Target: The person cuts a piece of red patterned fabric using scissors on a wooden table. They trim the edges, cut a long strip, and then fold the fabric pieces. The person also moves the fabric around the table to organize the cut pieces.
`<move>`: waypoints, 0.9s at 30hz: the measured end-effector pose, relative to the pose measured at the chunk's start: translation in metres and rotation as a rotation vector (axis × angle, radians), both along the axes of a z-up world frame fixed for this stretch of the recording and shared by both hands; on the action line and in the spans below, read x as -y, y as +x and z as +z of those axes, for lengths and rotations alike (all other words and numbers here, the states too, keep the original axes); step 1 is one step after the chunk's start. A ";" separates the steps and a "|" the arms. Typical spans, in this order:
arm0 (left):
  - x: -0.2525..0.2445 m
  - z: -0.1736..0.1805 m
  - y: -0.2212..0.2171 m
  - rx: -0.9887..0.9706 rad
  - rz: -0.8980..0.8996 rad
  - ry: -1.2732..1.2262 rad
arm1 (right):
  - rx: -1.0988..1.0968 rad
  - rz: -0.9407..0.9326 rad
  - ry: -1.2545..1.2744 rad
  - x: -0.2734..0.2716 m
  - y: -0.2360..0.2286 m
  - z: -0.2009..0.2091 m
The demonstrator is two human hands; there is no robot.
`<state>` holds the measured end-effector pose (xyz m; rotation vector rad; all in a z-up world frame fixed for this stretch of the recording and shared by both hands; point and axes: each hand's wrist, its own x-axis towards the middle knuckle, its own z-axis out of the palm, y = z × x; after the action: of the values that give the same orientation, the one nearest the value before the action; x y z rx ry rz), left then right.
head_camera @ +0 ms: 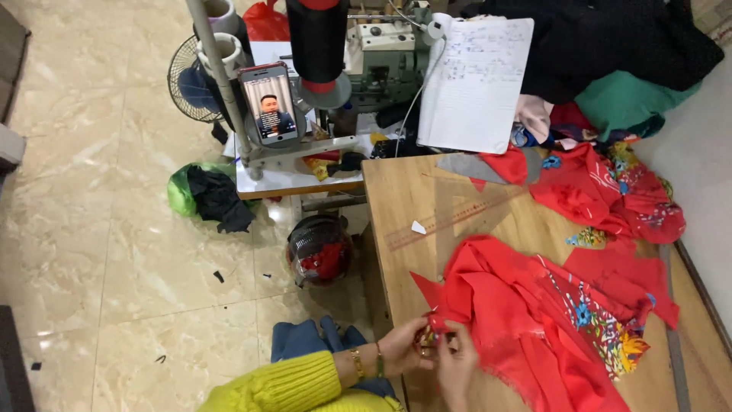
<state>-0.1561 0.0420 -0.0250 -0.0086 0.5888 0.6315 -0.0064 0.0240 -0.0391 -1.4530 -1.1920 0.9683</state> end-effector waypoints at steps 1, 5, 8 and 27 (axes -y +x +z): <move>0.001 0.006 -0.009 0.034 0.028 -0.039 | 0.259 0.067 0.047 0.001 -0.012 0.016; 0.008 -0.006 -0.034 0.055 0.148 -0.195 | 0.868 0.358 0.124 0.005 -0.039 0.066; 0.010 -0.060 -0.047 -0.206 0.320 -0.299 | 0.541 0.391 0.077 0.012 -0.050 0.053; -0.100 -0.204 -0.202 -0.552 0.762 -0.375 | 0.491 0.234 -0.119 0.051 -0.016 0.056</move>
<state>-0.3583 0.1416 -0.2292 -0.4388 1.2556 1.2689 -0.0229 -0.0267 0.0170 -1.7349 -1.7143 0.8726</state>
